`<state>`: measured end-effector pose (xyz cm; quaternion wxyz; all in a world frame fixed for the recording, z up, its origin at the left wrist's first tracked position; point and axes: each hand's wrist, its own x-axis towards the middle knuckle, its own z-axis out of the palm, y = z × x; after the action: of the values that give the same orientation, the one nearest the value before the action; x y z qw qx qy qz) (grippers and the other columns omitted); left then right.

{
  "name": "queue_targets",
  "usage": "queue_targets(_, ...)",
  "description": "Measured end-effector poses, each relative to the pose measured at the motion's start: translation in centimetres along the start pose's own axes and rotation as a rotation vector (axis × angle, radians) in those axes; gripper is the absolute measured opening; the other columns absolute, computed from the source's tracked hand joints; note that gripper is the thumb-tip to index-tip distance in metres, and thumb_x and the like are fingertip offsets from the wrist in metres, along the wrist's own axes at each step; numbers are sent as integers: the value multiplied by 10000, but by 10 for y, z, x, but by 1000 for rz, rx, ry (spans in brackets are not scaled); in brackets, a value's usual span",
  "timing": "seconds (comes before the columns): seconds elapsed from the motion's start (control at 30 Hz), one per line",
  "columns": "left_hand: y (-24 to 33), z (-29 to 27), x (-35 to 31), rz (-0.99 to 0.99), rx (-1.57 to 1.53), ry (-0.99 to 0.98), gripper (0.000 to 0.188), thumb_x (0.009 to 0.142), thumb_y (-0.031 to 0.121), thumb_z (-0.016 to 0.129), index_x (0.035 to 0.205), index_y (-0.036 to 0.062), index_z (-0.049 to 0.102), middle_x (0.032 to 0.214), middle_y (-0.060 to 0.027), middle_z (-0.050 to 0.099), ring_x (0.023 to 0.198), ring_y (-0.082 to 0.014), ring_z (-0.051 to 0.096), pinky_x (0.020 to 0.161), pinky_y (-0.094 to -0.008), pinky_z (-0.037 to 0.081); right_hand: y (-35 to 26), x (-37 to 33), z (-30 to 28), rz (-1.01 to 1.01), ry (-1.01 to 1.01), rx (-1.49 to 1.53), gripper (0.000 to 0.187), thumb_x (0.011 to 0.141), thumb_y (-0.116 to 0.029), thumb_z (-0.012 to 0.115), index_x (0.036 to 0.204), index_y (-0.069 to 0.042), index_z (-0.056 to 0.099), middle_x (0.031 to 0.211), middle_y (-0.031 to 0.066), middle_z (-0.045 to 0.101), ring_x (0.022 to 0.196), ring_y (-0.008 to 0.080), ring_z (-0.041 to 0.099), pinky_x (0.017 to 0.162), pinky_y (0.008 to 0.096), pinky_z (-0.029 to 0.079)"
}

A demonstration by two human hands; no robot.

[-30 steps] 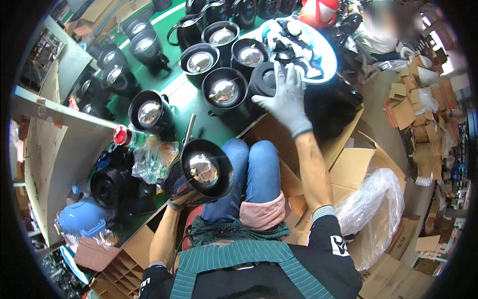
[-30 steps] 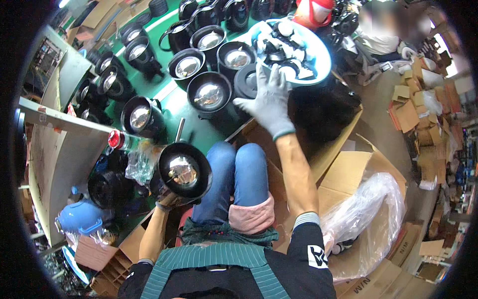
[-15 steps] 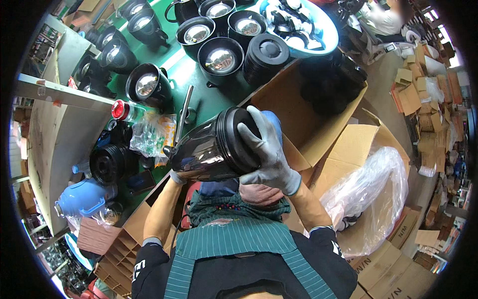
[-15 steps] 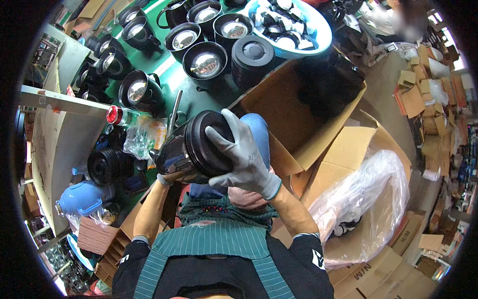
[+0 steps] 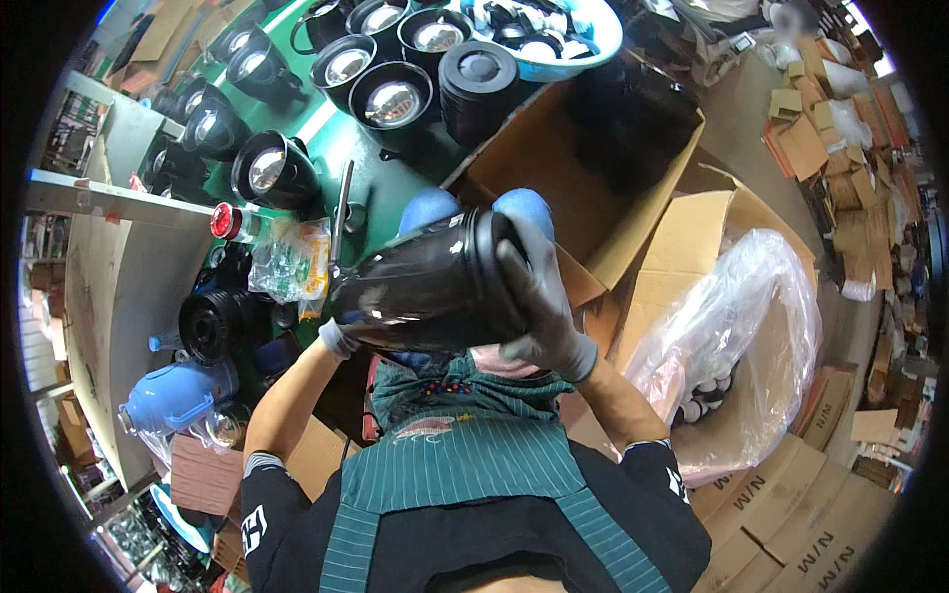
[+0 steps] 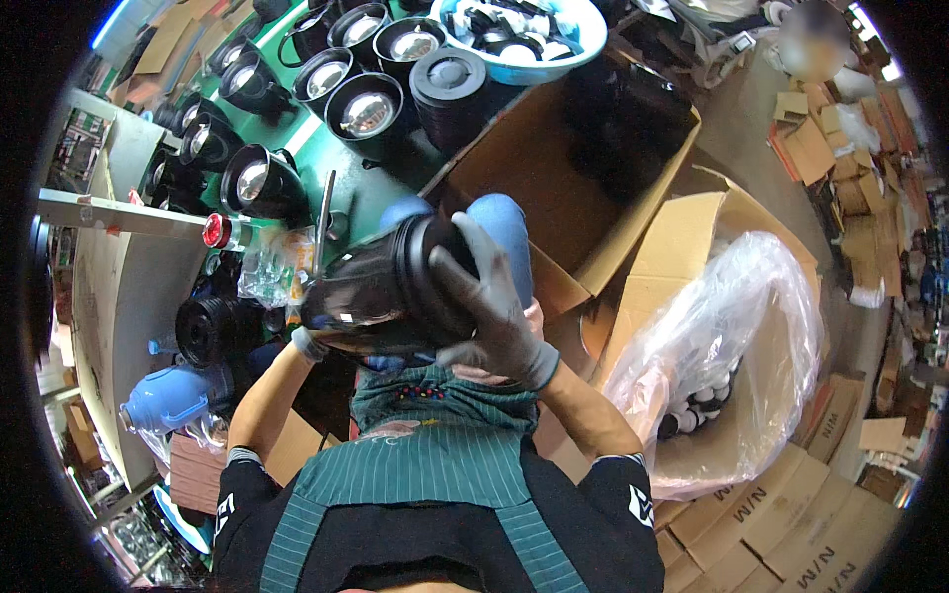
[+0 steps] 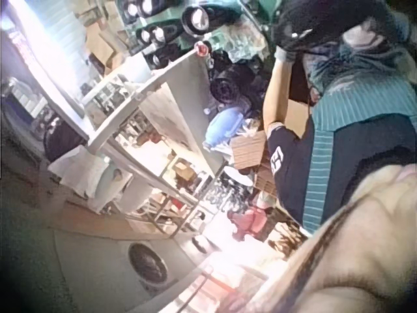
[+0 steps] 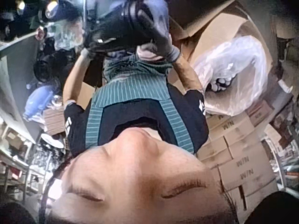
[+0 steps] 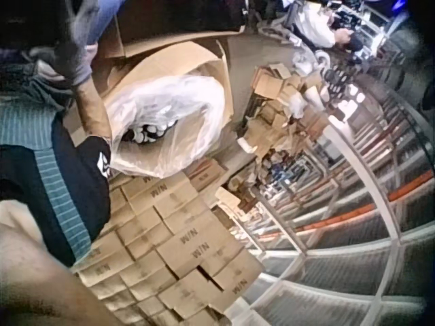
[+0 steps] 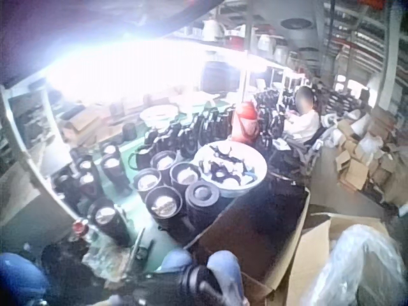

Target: The person sits on the floor and repeatedly picks up black cylindrical light fixtures, inserts a metal rod into the base, and places the assembled units on a green workbench. The process is repeated for multiple units.

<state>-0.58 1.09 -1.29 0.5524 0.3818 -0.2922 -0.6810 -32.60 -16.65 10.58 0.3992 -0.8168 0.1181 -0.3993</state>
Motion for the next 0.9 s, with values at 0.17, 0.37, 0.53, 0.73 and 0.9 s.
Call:
queue_targets(0.17, 118, 77, 22, 895, 1527, 317, 463, 868, 180, 785, 1281, -26, 760, 1135, -195, 808, 1020, -268, 798, 957, -341, 590, -15, -4, -4, 558, -11, 379, 1057, 1021, -808, 434, 1700, -4, 331, 1718, 290, 318, 1563, 457, 366, 1304, 492, 238)
queue_targets(0.37, 79, 42, 3, 210, 612, 311, 477, 1020, 317, 661, 1279, -76, 733, 1167, -115, 783, 1073, -185, 741, 974, -340, 585, -5, 9, 14, 77, 43, 362, 942, 1106, -655, 447, 1735, 4, 207, 1776, 279, 230, 1649, 425, 246, 1338, 475, 181)
queue_targets(0.53, 150, 113, -10, 737, 1904, 11, 452, 856, 193, 716, 1282, 48, 758, 1190, -180, 785, 1043, -379, 789, 877, -434, 651, 12, 23, 11, 969, -113, 761, 729, 1175, -482, 388, 1644, 76, 372, 1650, 247, 468, 1543, 257, 453, 1294, 354, 318)
queue_targets(0.73, 128, 65, -17, 281, 1063, 281, 490, 841, 200, 793, 1273, -29, 761, 1150, -221, 797, 1039, -304, 799, 929, -375, 607, -4, 4, 21, 589, -44, 489, 828, 1161, -581, 360, 1698, 43, 271, 1764, 253, 281, 1644, 357, 272, 1339, 447, 187)
queue_targets(0.9, 150, 106, -15, 590, 1411, 159, 460, 872, 211, 754, 1275, -11, 746, 1141, -210, 788, 1020, -329, 797, 910, -371, 619, -7, 15, 24, 398, -41, 430, 643, 1193, -425, 365, 1611, 58, 432, 1645, 228, 486, 1500, 309, 498, 1269, 375, 346)
